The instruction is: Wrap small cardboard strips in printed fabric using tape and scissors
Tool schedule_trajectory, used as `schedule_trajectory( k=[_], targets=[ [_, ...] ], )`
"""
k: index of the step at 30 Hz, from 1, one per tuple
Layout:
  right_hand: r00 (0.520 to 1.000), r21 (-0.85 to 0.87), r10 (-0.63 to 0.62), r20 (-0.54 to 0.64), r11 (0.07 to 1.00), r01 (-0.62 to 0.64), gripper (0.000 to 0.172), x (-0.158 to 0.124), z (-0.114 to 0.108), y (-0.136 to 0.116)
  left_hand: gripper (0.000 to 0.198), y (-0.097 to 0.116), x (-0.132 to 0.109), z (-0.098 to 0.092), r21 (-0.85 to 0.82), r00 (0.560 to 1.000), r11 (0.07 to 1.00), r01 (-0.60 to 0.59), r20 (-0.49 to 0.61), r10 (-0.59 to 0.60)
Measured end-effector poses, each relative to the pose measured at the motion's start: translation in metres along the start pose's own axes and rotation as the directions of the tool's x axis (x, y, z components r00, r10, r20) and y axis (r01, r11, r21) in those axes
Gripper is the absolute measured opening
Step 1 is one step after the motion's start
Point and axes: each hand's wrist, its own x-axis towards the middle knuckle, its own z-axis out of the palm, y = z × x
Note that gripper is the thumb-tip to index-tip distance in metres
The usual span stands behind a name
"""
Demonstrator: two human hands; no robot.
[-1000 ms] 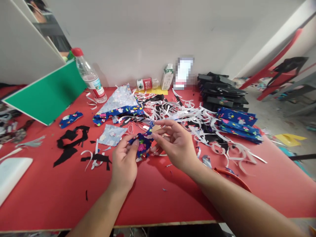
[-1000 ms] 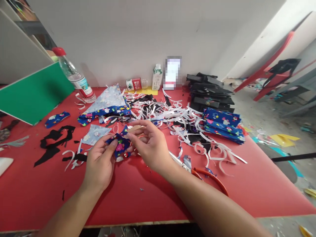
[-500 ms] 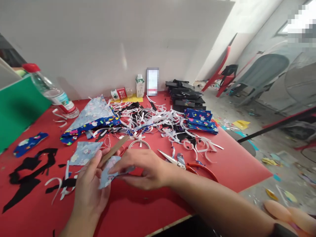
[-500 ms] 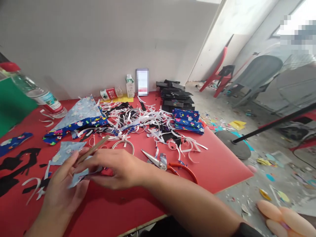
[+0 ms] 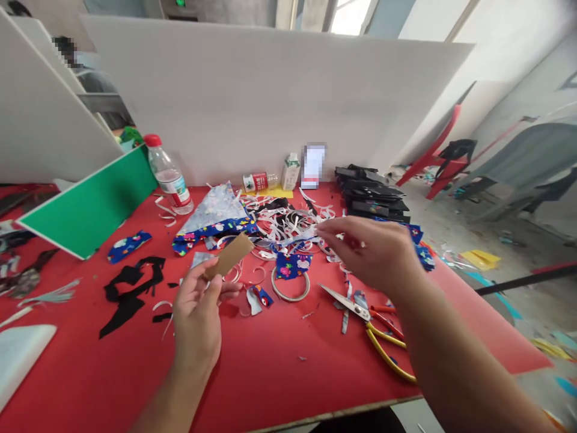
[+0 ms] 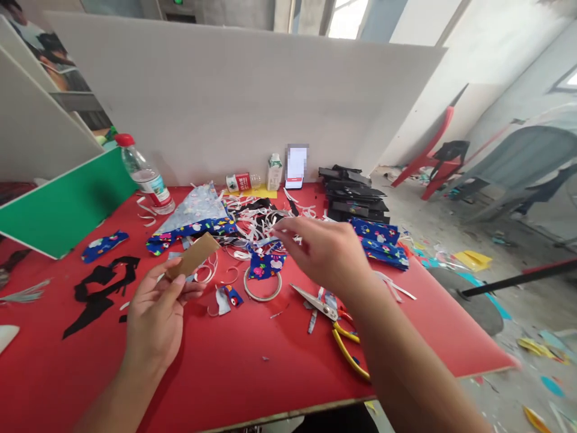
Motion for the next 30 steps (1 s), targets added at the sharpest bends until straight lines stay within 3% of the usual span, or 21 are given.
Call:
schedule_trajectory(
  k=[3, 5, 6, 8, 11, 14, 17, 19, 22, 25, 30],
  targets=[
    [0.969, 0.333, 0.178, -0.169, 0.936, -0.113, 0.013, 0.024, -0.016, -0.001, 0.04, 0.005, -0.006, -0.004, -0.022, 0.996, 0.998, 0.061, 0.06, -0.06],
    [0.955, 0.527, 0.288, -0.072, 0.824, -0.209, 0.033, 0.049, -0.013, 0.004, 0.04, 0.009, -0.01, -0.007, -0.048, 0.986, 0.99, 0.129, 0.112, -0.123],
    [0.957, 0.492, 0.285, 0.057, 0.826, -0.275, 0.044, 0.063, -0.004, 0.006, 0.042, 0.011, -0.012, -0.008, -0.055, 0.979, 0.985, 0.161, 0.133, -0.153],
    [0.947, 0.421, 0.263, 0.183, 0.85, -0.317, 0.035, 0.089, 0.027, 0.01, 0.051, 0.015, -0.016, -0.011, -0.062, 0.968, 0.976, 0.208, 0.154, -0.197],
    [0.891, 0.289, 0.191, 0.413, 0.9, -0.327, 0.02, 0.116, 0.098, 0.006, 0.071, 0.019, -0.019, -0.017, -0.088, 0.974, 0.972, 0.219, 0.086, -0.211],
    [0.812, 0.222, 0.133, 0.569, 0.925, -0.307, 0.035, 0.125, 0.166, -0.007, 0.072, 0.019, -0.021, -0.022, -0.122, 0.972, 0.965, 0.23, -0.023, -0.235],
    [0.773, 0.195, 0.119, 0.624, 0.934, -0.301, 0.038, 0.135, 0.202, -0.017, 0.064, 0.018, -0.023, -0.026, -0.143, 0.962, 0.954, 0.263, -0.032, -0.271],
    [0.765, 0.163, 0.145, 0.628, 0.936, -0.311, 0.038, 0.153, 0.207, -0.018, 0.06, 0.016, -0.023, -0.027, -0.147, 0.958, 0.948, 0.283, -0.008, -0.287],
    [0.805, 0.116, 0.217, 0.552, 0.937, -0.331, 0.036, 0.195, 0.198, -0.015, 0.053, 0.013, -0.023, -0.027, -0.138, 0.95, 0.94, 0.312, 0.022, -0.312],
    [0.894, 0.124, 0.294, 0.338, 0.928, -0.352, 0.02, 0.237, 0.184, -0.01, 0.045, 0.01, -0.021, -0.026, -0.126, 0.945, 0.937, 0.327, 0.065, -0.321],
    [0.951, 0.195, 0.301, 0.064, 0.931, -0.308, 0.002, 0.262, 0.159, -0.01, 0.042, 0.008, -0.019, -0.021, -0.129, 0.947, 0.938, 0.322, 0.067, -0.316]
  ],
)
